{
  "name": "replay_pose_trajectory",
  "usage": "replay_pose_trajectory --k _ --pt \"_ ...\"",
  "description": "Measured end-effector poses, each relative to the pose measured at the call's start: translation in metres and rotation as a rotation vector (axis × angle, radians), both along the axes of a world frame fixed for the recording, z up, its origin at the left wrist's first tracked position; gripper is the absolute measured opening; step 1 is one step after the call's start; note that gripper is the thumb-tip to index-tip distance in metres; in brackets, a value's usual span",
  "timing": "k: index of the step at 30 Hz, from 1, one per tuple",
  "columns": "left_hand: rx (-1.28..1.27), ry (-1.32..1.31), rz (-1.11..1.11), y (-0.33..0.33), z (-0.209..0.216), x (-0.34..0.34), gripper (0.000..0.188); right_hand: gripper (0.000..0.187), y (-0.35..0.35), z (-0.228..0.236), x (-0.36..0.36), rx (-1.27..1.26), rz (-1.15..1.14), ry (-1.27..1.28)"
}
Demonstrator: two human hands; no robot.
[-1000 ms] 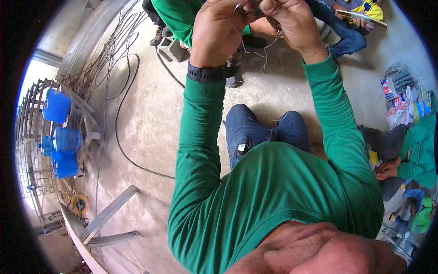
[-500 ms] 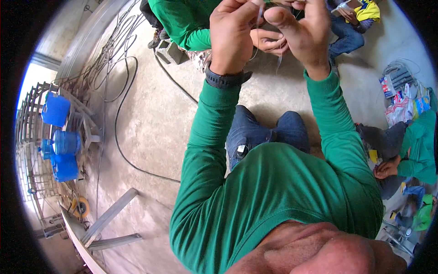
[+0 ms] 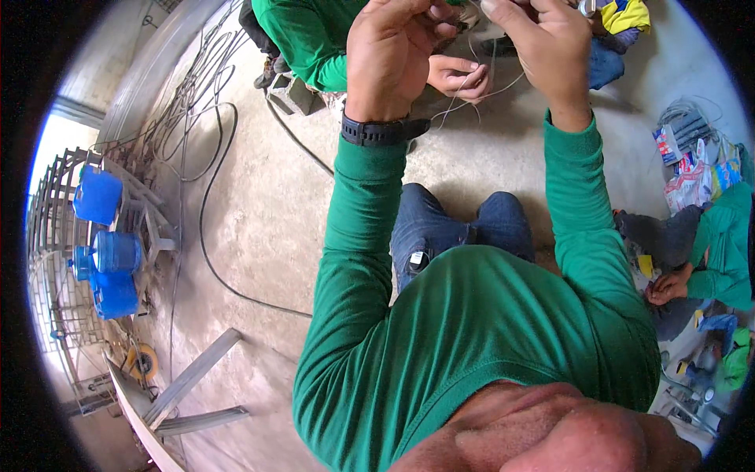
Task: The person kneels on the floor and handles a bundle of thin white wires, separating and organizing them by hand. They briefly pick up and inspect a small rectangular cardboard box before returning to the wires.
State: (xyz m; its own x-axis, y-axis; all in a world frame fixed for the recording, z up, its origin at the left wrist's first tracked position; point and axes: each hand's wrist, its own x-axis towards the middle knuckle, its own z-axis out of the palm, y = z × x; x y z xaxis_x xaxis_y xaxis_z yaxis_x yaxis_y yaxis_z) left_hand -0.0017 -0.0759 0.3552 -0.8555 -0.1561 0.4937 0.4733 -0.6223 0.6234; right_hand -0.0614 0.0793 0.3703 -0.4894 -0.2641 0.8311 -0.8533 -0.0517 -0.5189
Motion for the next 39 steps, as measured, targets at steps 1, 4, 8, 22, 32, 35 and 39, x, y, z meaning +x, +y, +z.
replay_pose_trajectory --k 1,4,8,22,32,35,39 --pt "0.001 -0.006 -0.019 -0.001 -0.002 -0.001 0.013 0.005 0.002 0.000 -0.001 0.015 -0.014 0.058" --pt "0.004 -0.022 -0.017 0.003 -0.003 -0.001 0.012 0.006 -0.002 0.001 0.006 -0.082 0.021 0.012" --pt "-0.003 -0.044 0.057 0.015 -0.002 -0.001 0.012 0.007 -0.003 -0.004 0.012 -0.116 0.010 -0.068" --pt "-0.076 -0.086 0.054 0.017 -0.011 0.004 0.017 0.006 -0.011 -0.011 0.014 -0.091 -0.187 0.069" --pt "-0.208 -0.211 0.079 0.011 -0.007 0.011 0.013 0.010 -0.008 -0.030 0.002 -0.050 0.107 -0.113" --pt "-0.304 -0.255 0.155 0.007 -0.010 0.011 0.012 0.021 -0.014 -0.042 -0.004 -0.154 0.318 -0.142" --pt "-0.291 -0.174 0.046 -0.004 -0.020 0.000 0.008 0.028 0.001 -0.026 -0.003 -0.065 0.616 -0.713"
